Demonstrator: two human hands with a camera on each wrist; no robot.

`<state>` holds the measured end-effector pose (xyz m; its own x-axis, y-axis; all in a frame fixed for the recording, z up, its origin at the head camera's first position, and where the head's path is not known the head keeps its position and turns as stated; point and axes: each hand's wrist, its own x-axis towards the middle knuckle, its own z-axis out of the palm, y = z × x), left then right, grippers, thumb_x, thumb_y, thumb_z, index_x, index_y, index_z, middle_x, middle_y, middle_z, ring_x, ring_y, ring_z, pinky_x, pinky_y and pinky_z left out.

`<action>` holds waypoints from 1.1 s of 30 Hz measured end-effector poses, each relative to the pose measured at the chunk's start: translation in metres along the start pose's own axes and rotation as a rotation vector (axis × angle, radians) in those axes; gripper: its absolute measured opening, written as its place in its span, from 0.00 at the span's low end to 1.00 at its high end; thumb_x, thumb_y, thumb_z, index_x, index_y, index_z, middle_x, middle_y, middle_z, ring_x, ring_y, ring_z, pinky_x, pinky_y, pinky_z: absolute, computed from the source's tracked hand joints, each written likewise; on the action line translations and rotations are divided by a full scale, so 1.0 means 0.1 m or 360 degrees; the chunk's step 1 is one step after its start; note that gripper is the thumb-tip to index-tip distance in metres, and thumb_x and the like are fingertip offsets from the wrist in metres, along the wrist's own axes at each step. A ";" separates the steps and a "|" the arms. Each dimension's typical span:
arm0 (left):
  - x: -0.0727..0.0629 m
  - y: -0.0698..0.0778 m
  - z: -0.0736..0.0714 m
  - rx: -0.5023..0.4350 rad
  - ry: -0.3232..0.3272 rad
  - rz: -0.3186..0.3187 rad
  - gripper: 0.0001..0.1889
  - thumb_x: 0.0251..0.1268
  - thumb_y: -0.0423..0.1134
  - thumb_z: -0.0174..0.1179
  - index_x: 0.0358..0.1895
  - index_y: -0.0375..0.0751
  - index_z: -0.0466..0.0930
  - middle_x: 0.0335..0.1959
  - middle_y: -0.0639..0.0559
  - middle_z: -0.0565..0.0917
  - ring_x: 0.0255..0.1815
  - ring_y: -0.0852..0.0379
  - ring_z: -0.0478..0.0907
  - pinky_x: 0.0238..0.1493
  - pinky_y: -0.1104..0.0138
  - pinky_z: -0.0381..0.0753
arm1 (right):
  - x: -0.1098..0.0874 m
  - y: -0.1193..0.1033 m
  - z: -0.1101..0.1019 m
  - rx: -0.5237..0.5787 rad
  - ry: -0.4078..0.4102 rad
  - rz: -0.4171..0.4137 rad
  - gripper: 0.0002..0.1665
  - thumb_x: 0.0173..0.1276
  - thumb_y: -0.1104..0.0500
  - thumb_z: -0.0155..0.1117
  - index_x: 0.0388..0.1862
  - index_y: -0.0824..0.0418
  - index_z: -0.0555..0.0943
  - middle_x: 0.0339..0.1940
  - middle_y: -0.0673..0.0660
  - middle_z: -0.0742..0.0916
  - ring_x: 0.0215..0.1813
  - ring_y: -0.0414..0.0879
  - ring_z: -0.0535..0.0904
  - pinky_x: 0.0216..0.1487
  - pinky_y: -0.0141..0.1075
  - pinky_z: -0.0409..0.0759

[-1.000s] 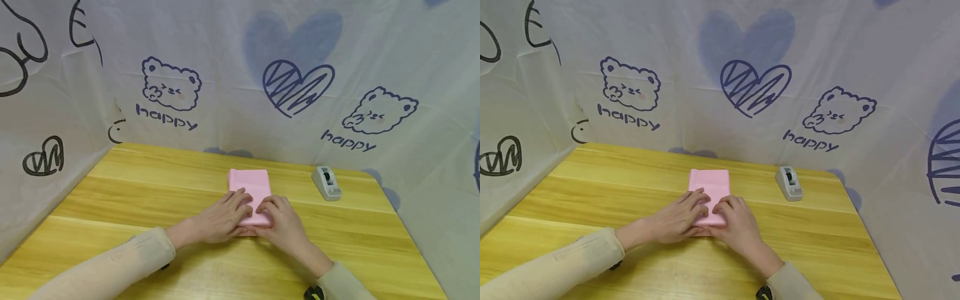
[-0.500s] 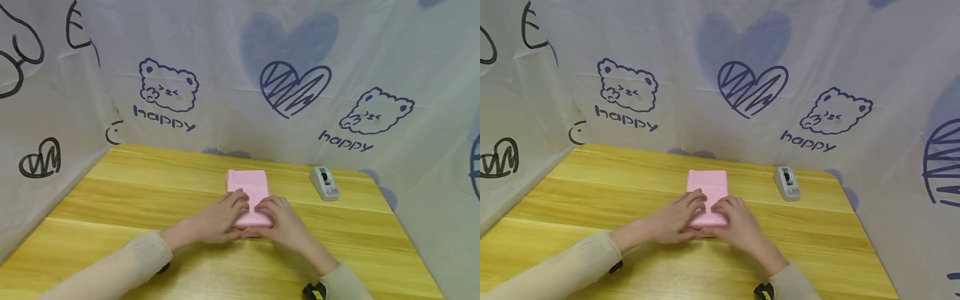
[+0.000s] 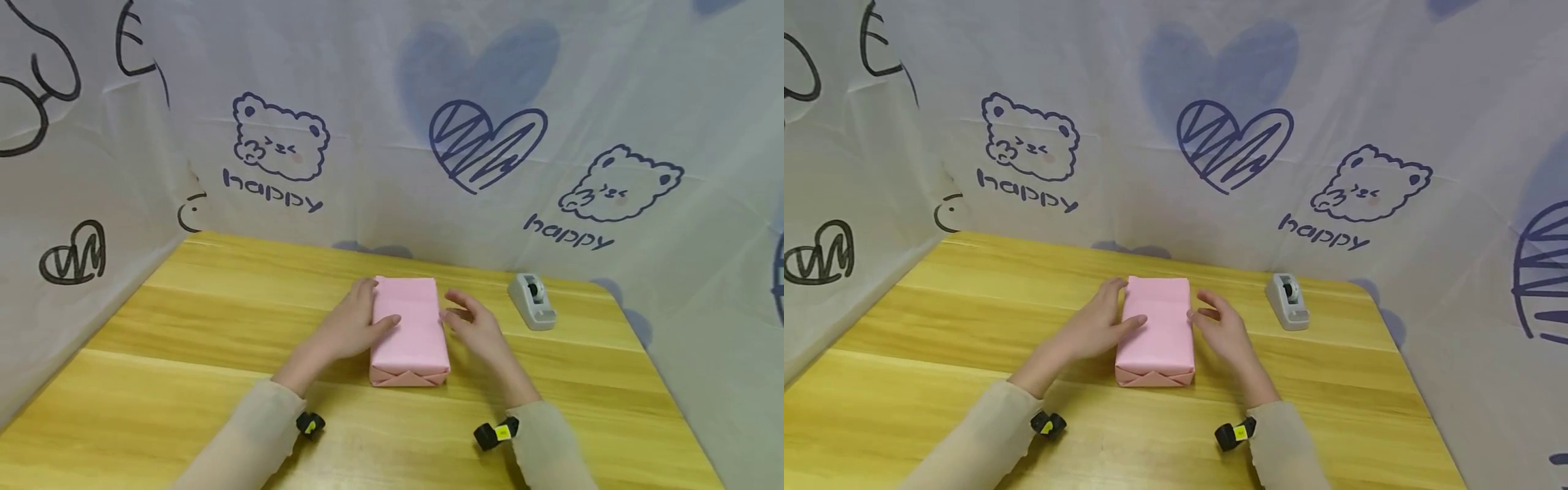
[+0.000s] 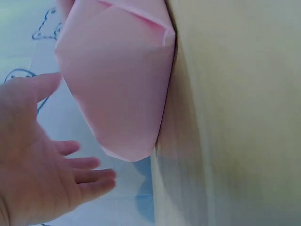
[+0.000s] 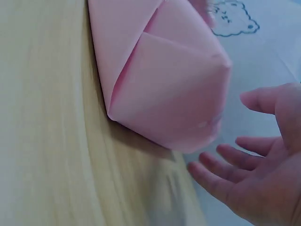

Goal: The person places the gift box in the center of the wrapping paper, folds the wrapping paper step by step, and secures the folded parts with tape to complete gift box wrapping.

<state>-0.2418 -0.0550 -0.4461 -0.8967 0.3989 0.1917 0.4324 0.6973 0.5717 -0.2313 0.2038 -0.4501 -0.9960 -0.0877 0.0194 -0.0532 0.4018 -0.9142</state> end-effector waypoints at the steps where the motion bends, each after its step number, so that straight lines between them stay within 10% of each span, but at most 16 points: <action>1: 0.01 -0.01 0.00 -0.0044 -0.0028 -0.0030 0.45 0.74 0.55 0.61 0.78 0.25 0.53 0.74 0.28 0.64 0.74 0.36 0.67 0.76 0.48 0.67 | 0.03 0.02 0.01 0.0055 -0.0022 0.0040 0.35 0.79 0.56 0.62 0.80 0.63 0.66 0.77 0.63 0.74 0.72 0.60 0.75 0.67 0.51 0.80; 8: -0.02 -0.10 0.00 -0.0347 -0.0237 -0.0160 0.44 0.78 0.53 0.58 0.82 0.29 0.49 0.76 0.31 0.67 0.75 0.42 0.68 0.75 0.48 0.69 | 0.09 0.10 0.10 0.0222 -0.0195 0.0158 0.39 0.80 0.57 0.59 0.83 0.66 0.58 0.82 0.65 0.66 0.77 0.62 0.69 0.71 0.51 0.76; 18: -0.08 -0.09 0.01 -0.0421 -0.0246 -0.0230 0.40 0.77 0.55 0.59 0.79 0.31 0.58 0.69 0.37 0.77 0.66 0.49 0.77 0.70 0.50 0.76 | 0.06 0.09 0.20 0.0365 -0.0101 0.0224 0.33 0.80 0.61 0.58 0.80 0.66 0.65 0.80 0.65 0.70 0.69 0.56 0.77 0.67 0.45 0.81; 33: 0.00 0.11 0.02 -0.0749 0.0067 -0.0037 0.44 0.75 0.36 0.63 0.83 0.34 0.45 0.76 0.33 0.66 0.70 0.39 0.75 0.62 0.51 0.83 | -0.06 -0.08 0.23 0.0486 0.0354 -0.0076 0.37 0.76 0.61 0.66 0.81 0.57 0.68 0.79 0.54 0.73 0.76 0.52 0.72 0.63 0.28 0.78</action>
<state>-0.2365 -0.0464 -0.4413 -0.9130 0.3550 0.2012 0.3310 0.3559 0.8739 -0.2236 0.1798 -0.4521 -0.9860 0.1141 0.1215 -0.1091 0.1091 -0.9880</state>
